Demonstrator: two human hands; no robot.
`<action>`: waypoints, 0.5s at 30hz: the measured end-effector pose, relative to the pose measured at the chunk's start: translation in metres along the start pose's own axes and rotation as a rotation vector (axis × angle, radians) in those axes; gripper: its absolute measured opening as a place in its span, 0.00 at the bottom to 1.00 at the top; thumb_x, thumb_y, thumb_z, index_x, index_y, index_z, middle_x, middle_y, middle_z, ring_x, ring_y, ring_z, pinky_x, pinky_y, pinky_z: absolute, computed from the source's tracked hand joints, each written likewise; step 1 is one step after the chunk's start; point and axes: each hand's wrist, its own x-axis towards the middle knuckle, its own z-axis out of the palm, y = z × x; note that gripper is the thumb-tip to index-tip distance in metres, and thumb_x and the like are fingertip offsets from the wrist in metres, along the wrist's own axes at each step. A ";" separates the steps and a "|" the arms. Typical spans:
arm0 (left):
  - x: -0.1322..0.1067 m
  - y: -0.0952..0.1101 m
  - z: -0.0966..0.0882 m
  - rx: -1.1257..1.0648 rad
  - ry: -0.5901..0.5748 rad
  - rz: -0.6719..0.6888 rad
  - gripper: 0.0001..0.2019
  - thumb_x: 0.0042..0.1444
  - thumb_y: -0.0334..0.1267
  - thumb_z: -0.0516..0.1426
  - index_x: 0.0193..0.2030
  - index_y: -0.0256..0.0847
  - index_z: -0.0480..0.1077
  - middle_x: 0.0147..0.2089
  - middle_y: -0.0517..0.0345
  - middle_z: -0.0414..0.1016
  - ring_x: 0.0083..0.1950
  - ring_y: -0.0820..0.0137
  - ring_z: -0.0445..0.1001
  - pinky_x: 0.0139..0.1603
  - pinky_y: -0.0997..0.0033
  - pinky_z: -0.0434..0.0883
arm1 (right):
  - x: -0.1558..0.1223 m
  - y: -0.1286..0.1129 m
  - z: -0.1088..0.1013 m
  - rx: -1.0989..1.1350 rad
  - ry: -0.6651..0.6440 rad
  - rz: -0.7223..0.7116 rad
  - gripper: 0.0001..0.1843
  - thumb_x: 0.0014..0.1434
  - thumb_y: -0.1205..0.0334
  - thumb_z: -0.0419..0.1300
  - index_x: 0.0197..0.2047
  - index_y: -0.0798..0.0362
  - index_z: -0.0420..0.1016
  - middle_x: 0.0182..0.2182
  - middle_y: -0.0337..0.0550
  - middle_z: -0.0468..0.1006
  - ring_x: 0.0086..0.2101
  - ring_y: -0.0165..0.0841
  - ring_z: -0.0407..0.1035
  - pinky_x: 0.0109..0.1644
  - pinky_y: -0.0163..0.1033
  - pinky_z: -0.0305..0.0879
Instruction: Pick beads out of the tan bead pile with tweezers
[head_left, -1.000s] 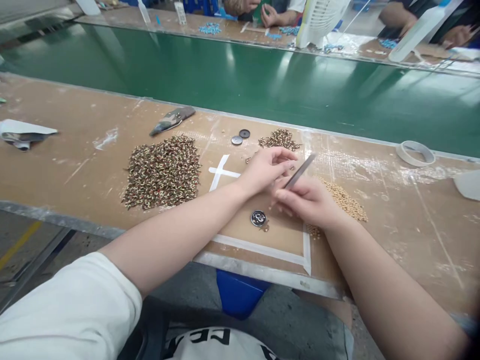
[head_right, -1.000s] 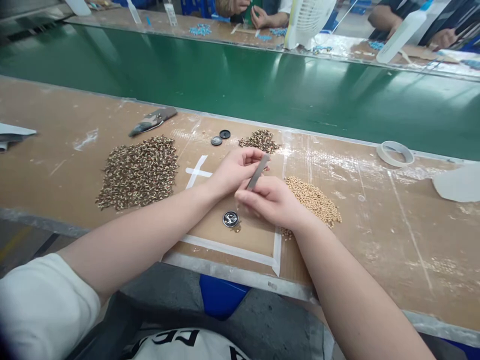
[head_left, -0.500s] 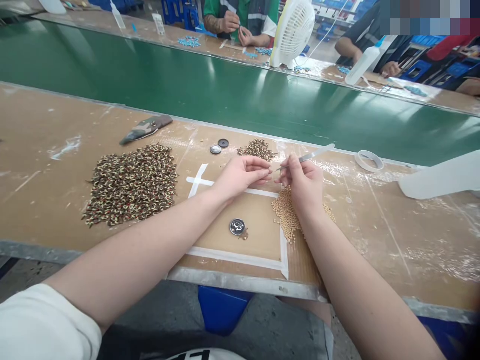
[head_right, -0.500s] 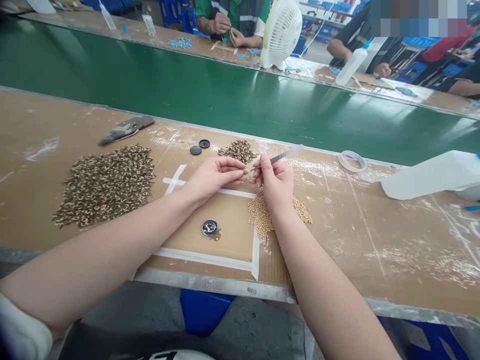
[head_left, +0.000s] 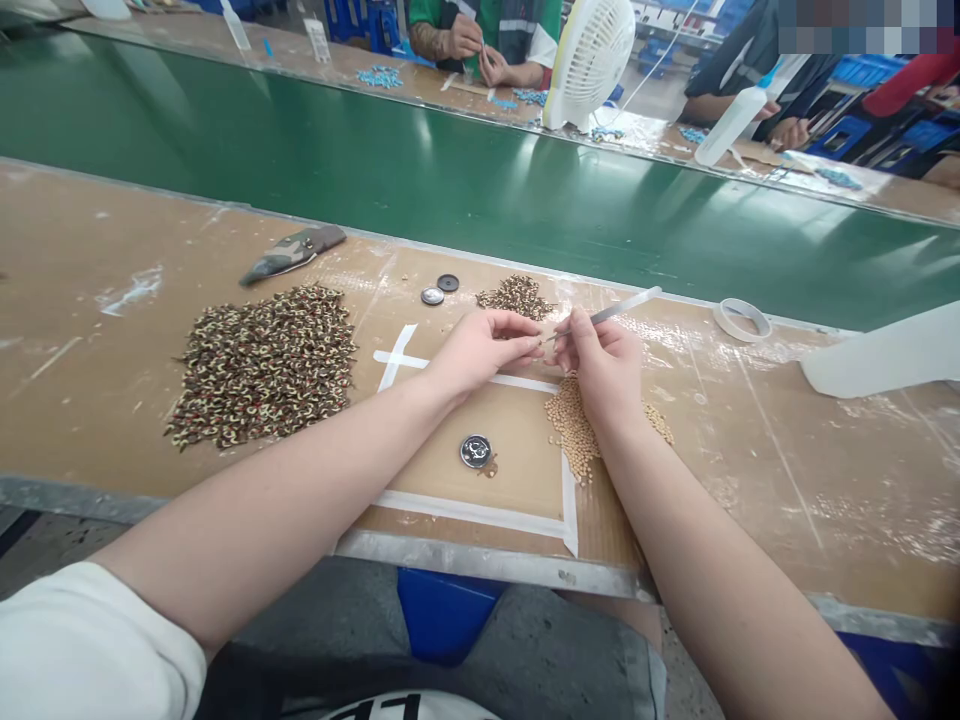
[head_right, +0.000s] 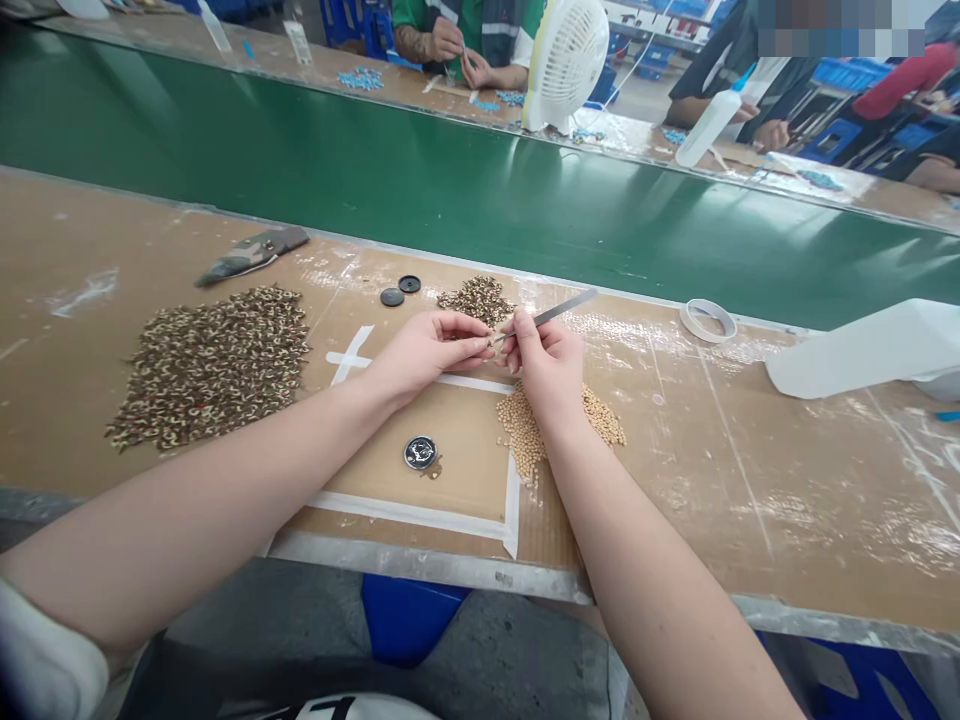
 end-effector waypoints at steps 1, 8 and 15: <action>0.000 0.000 0.000 -0.001 -0.004 0.000 0.09 0.55 0.30 0.68 0.42 0.33 0.78 0.40 0.51 0.83 0.42 0.71 0.83 0.55 0.63 0.79 | 0.000 0.000 0.000 -0.004 -0.002 -0.003 0.23 0.60 0.38 0.67 0.31 0.52 0.78 0.21 0.35 0.73 0.17 0.25 0.64 0.24 0.34 0.67; 0.001 0.000 -0.001 0.011 -0.013 -0.012 0.11 0.55 0.31 0.70 0.42 0.32 0.77 0.40 0.49 0.83 0.42 0.70 0.84 0.54 0.64 0.80 | 0.000 0.001 0.000 -0.022 -0.002 -0.007 0.23 0.61 0.38 0.66 0.31 0.51 0.78 0.21 0.35 0.73 0.18 0.25 0.64 0.24 0.34 0.67; 0.001 0.000 -0.001 -0.003 -0.015 -0.015 0.11 0.54 0.31 0.70 0.42 0.32 0.77 0.40 0.50 0.84 0.42 0.70 0.84 0.53 0.64 0.80 | 0.001 0.000 -0.001 -0.019 -0.015 -0.026 0.21 0.62 0.42 0.66 0.30 0.52 0.78 0.20 0.35 0.73 0.18 0.25 0.64 0.24 0.34 0.64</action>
